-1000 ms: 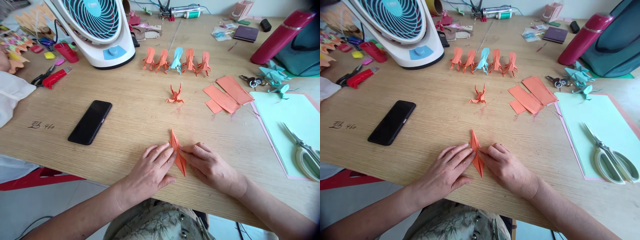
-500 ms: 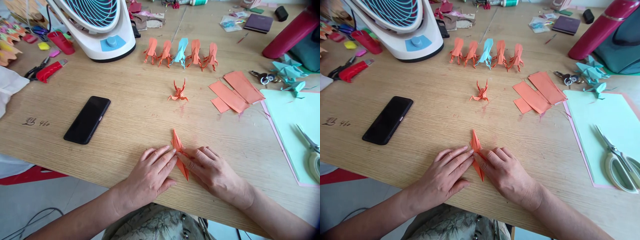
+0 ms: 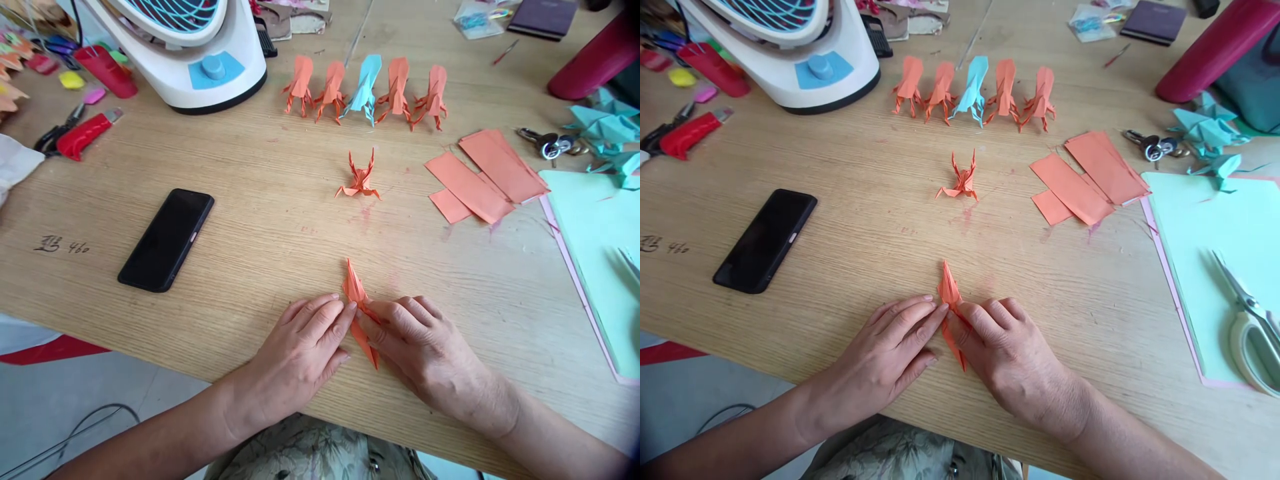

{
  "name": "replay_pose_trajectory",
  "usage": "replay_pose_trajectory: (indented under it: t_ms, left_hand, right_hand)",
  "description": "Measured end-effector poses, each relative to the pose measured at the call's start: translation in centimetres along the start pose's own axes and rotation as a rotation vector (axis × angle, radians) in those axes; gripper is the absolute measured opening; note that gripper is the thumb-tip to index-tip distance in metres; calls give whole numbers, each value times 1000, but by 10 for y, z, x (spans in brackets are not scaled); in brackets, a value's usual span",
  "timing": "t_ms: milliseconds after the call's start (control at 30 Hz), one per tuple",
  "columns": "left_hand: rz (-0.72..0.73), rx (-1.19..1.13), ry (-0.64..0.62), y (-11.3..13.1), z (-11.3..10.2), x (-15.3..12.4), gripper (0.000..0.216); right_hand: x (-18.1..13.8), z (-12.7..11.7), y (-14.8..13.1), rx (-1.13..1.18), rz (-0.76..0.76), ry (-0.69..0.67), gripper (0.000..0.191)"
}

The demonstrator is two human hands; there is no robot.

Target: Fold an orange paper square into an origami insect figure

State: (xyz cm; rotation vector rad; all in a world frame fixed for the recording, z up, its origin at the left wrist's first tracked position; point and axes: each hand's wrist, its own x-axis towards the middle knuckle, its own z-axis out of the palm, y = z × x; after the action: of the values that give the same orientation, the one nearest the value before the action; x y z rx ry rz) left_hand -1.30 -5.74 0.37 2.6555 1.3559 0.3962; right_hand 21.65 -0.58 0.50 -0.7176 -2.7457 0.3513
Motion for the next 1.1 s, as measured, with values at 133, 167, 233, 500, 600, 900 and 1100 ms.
replay_pose_trajectory:
  t_ms: [133,167,233,500,600,900,1100]
  left_hand:
    - [-7,7,-13,-3,1,4,43]
    - [-8,5,-16,-4,1,5,42]
    - [-7,3,-28,-7,-1,4,42]
    - [-12,7,-24,-9,1,3,43]
    - [-40,17,-39,-10,-1,5,39]
    - [-262,-92,141,-5,7,18,25]
    - [-492,-110,94,4,7,34,11]
  right_hand:
    - [-2,2,0,-26,5,14,36]
    - [-2,2,0,-30,4,14,37]
    - [-3,3,0,-37,2,11,37]
    - [-4,7,1,-65,-2,20,32]
    - [-3,8,0,-85,3,24,29]
    - [-6,13,-1,-130,8,65,29]
    - [-11,11,0,74,35,144,31]
